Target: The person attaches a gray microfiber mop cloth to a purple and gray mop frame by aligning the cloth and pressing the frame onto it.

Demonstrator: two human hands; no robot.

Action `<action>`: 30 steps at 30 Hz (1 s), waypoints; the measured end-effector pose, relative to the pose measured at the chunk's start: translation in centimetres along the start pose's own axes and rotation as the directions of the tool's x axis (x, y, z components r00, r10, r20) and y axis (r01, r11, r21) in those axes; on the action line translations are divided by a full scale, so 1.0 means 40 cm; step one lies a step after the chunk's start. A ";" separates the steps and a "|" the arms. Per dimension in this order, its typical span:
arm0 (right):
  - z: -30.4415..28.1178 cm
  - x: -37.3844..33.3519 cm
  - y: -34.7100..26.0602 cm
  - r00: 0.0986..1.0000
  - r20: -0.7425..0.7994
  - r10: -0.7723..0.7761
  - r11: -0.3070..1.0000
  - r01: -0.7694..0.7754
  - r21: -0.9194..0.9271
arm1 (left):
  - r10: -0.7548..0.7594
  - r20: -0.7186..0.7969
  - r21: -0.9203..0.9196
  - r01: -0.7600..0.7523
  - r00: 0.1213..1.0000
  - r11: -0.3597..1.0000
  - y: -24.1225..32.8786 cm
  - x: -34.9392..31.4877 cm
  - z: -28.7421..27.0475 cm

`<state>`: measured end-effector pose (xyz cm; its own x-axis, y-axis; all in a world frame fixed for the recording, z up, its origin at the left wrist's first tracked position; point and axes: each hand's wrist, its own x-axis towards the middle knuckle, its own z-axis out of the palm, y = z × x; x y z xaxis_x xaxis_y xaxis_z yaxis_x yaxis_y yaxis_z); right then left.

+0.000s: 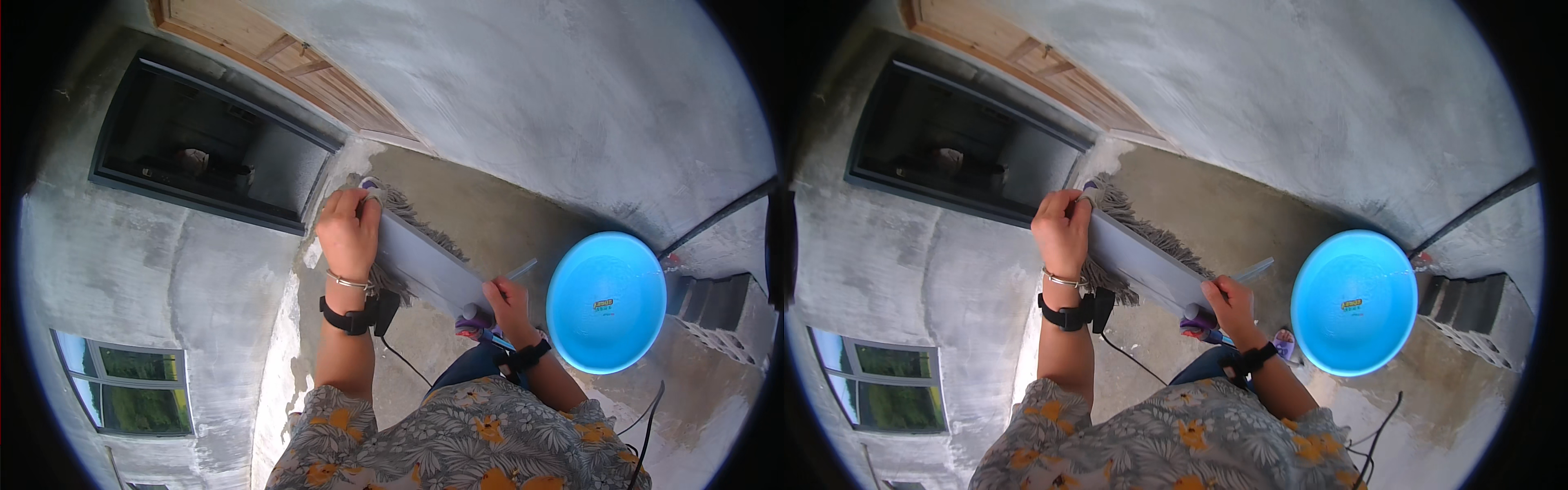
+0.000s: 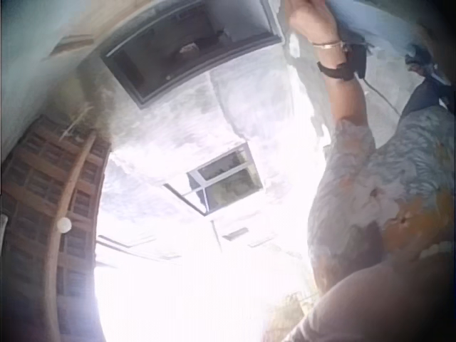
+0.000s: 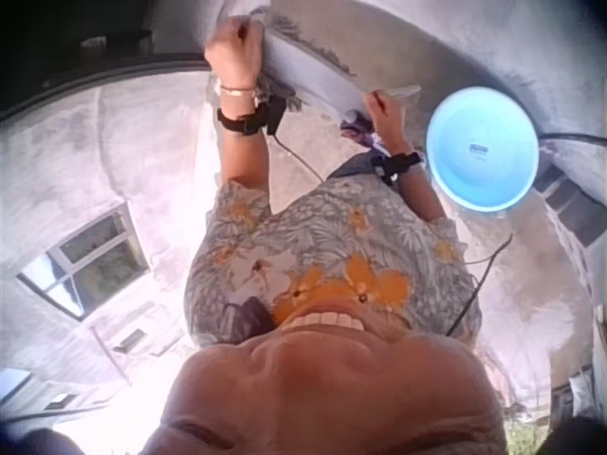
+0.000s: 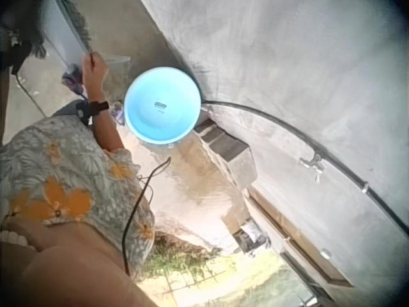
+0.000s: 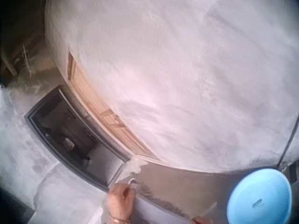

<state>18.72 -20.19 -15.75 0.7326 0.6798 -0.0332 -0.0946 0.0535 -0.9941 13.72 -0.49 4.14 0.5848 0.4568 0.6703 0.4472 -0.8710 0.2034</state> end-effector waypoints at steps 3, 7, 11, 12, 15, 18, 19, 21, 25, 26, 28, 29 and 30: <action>0.019 0.020 0.008 0.999 0.050 0.000 1.000 0.000 0.009 | -0.062 0.042 -0.041 0.064 0.997 0.997 -0.038 0.014 -0.016; 0.042 0.055 0.037 0.992 0.113 0.048 0.995 -0.057 0.078 | 0.162 0.025 0.033 -0.162 0.987 0.986 -0.032 0.010 -0.002; 0.065 0.035 0.038 0.985 0.136 -0.102 0.995 0.100 0.023 | -0.048 0.240 0.018 0.045 0.970 0.999 -0.044 0.057 -0.026; 0.071 0.026 0.025 0.975 0.149 -0.165 0.985 0.171 -0.029 | -0.160 0.309 -0.018 0.174 0.938 0.985 -0.059 0.064 -0.021; 0.108 0.002 0.017 0.924 0.161 -0.347 0.908 0.374 -0.191 | 0.220 0.216 0.048 -0.235 0.951 0.971 -0.078 0.032 -0.016; 0.102 -0.001 0.045 0.941 0.154 -0.303 0.906 0.334 -0.261 | 0.369 0.113 -0.011 -0.370 0.923 0.929 -0.079 -0.008 -0.013; 0.099 0.010 0.057 0.950 0.145 -0.275 0.920 0.304 -0.248 | 0.405 0.082 -0.033 -0.403 0.911 0.914 -0.078 -0.019 -0.015; 0.091 0.025 0.069 0.967 0.134 -0.215 0.945 0.241 -0.222 | 0.368 0.025 -0.116 -0.363 0.930 0.925 -0.071 -0.040 -0.021; 0.087 0.010 0.041 0.987 0.143 -0.079 0.968 0.109 -0.224 | 0.369 -0.055 -0.053 -0.371 0.928 0.927 -0.046 -0.053 -0.029; 0.091 0.001 0.027 0.990 0.132 -0.053 0.971 0.082 -0.225 | 0.405 -0.075 0.013 -0.406 0.911 0.914 -0.039 -0.057 -0.019; 0.098 -0.016 0.004 0.994 0.111 0.000 0.973 0.025 -0.228 | 0.494 -0.078 0.121 -0.484 0.866 0.867 -0.036 -0.063 -0.013; 0.096 -0.015 0.005 0.994 0.110 -0.001 0.968 0.028 -0.251 | 0.519 -0.060 0.125 -0.509 0.853 0.851 -0.033 -0.066 -0.016; 0.094 -0.010 0.009 0.994 0.109 -0.002 0.961 0.032 -0.275 | 0.543 -0.042 0.129 -0.534 0.839 0.835 -0.030 -0.073 -0.022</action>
<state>15.85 -17.69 -15.70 0.6549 0.7554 -0.0201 0.1175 -0.1281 -0.9848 10.86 -0.95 2.56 0.7048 -0.0971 0.7027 0.1488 -0.9483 -0.2803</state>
